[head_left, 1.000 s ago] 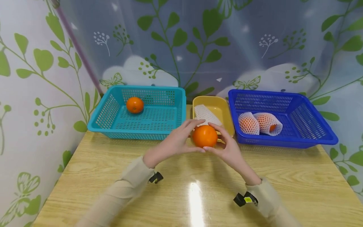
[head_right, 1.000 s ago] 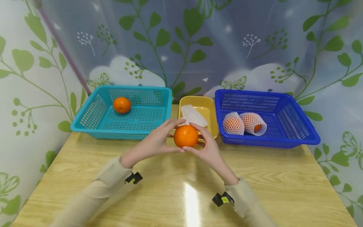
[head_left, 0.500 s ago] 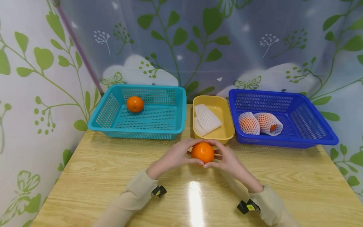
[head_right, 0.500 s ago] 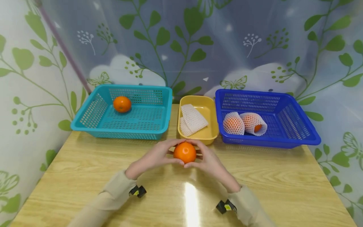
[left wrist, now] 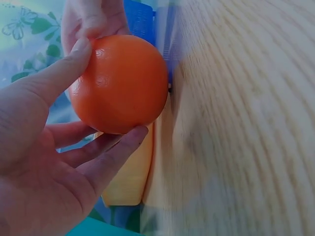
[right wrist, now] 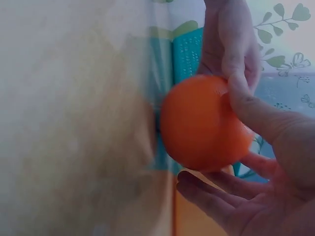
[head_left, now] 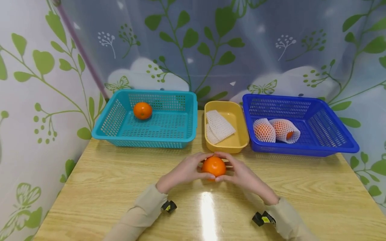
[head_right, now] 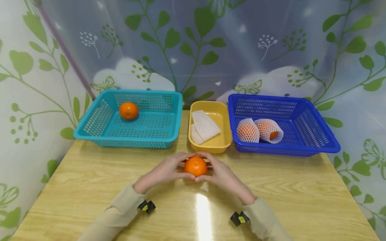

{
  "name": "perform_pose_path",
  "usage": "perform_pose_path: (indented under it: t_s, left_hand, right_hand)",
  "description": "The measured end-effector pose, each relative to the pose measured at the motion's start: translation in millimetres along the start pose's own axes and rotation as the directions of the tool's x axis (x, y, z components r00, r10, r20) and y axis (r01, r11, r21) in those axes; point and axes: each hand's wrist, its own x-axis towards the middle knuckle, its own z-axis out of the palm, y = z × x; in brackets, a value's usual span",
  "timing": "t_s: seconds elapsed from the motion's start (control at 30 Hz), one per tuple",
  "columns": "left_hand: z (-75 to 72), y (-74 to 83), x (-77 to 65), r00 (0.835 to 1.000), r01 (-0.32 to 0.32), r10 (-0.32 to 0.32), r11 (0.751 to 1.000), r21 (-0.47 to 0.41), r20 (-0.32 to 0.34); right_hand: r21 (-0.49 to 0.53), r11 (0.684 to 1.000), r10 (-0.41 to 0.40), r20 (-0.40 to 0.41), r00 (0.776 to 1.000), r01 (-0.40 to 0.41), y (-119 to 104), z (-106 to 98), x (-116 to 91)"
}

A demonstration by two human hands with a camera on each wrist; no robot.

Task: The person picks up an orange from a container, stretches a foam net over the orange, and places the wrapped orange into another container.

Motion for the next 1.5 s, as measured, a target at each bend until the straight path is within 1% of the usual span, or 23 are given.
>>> perform_pose_path:
  t_s: [0.07,0.17,0.27,0.37,0.4,0.47,0.57,0.67,0.8,0.9,1.03,1.1,1.2,1.33,1.4,1.5]
  left_hand:
    - [0.0,-0.6,0.2,1.000,0.012,-0.012,1.000,-0.017,0.007]
    - [0.1,-2.0,0.3,0.999,0.034,-0.032,0.998,-0.060,0.023]
    - [0.3,-3.4,0.2,0.998,0.055,-0.050,0.993,-0.103,0.048]
    - [1.0,-5.4,-0.3,0.996,0.062,-0.054,0.991,-0.118,0.066]
    - [1.2,-5.7,-0.5,0.996,0.065,-0.056,0.991,-0.120,0.072]
    - [1.6,-6.5,-0.9,0.996,0.060,-0.051,0.991,-0.116,0.079]
    - [1.8,-6.2,-1.1,0.996,0.051,-0.042,0.992,-0.111,0.083]
    - [2.3,-5.4,-0.8,0.995,0.046,-0.038,0.994,-0.099,0.087]
    - [2.7,-3.1,-0.7,0.993,0.053,-0.043,0.994,-0.096,0.107]
    - [2.7,-1.1,-0.8,0.991,0.063,-0.050,0.993,-0.103,0.120]
    - [2.3,0.7,-1.4,0.992,0.057,-0.050,0.997,-0.056,0.119]
    - [1.9,0.9,-1.9,0.992,0.049,-0.045,0.998,-0.027,0.114]
    - [1.5,0.6,-2.6,0.993,0.047,-0.045,0.999,-0.013,0.111]
    - [0.8,0.3,-3.5,0.994,0.053,-0.051,0.999,-0.012,0.098]
    - [0.4,0.3,-3.9,0.994,0.057,-0.056,0.998,-0.014,0.090]
    - [0.5,-0.3,-4.2,0.995,0.063,-0.061,0.998,-0.018,0.082]
  right_hand:
    - [-0.010,1.000,-0.025,-0.029,0.999,0.025,-2.7,-6.3,3.0]
    - [-0.032,0.998,-0.061,-0.120,0.991,0.057,-7.5,-16.9,11.0]
    - [-0.077,0.996,-0.071,-0.230,0.971,0.054,-12.0,-25.8,22.5]
    - [-0.152,0.988,-0.066,-0.309,0.949,0.019,-14.2,-31.1,36.8]
    - [-0.192,0.981,-0.066,-0.328,0.942,0.001,-13.9,-32.2,42.2]
    - [-0.284,0.958,-0.066,-0.359,0.931,-0.041,-11.3,-33.5,53.8]
    - [-0.407,0.906,-0.055,-0.389,0.920,-0.118,-4.6,-35.3,72.2]
    - [-0.465,0.861,-0.003,-0.411,0.912,-0.206,3.2,-38.0,89.2]
    - [-0.488,0.814,0.096,-0.421,0.902,-0.315,13.5,-42.0,106.0]
    - [-0.485,0.792,0.161,-0.420,0.893,-0.371,20.7,-44.2,113.6]
    - [-0.469,0.771,0.247,-0.402,0.882,-0.430,27.1,-45.8,117.8]
    - [-0.468,0.760,0.272,-0.400,0.875,-0.451,28.5,-45.6,118.1]
    - [-0.487,0.743,0.255,-0.427,0.867,-0.458,28.5,-44.2,118.0]
    - [-0.521,0.730,0.175,-0.484,0.857,-0.443,27.5,-43.1,119.0]
    - [-0.523,0.736,0.143,-0.501,0.853,-0.430,26.8,-42.9,119.2]
    - [-0.512,0.761,0.098,-0.517,0.850,-0.399,24.0,-43.7,118.9]
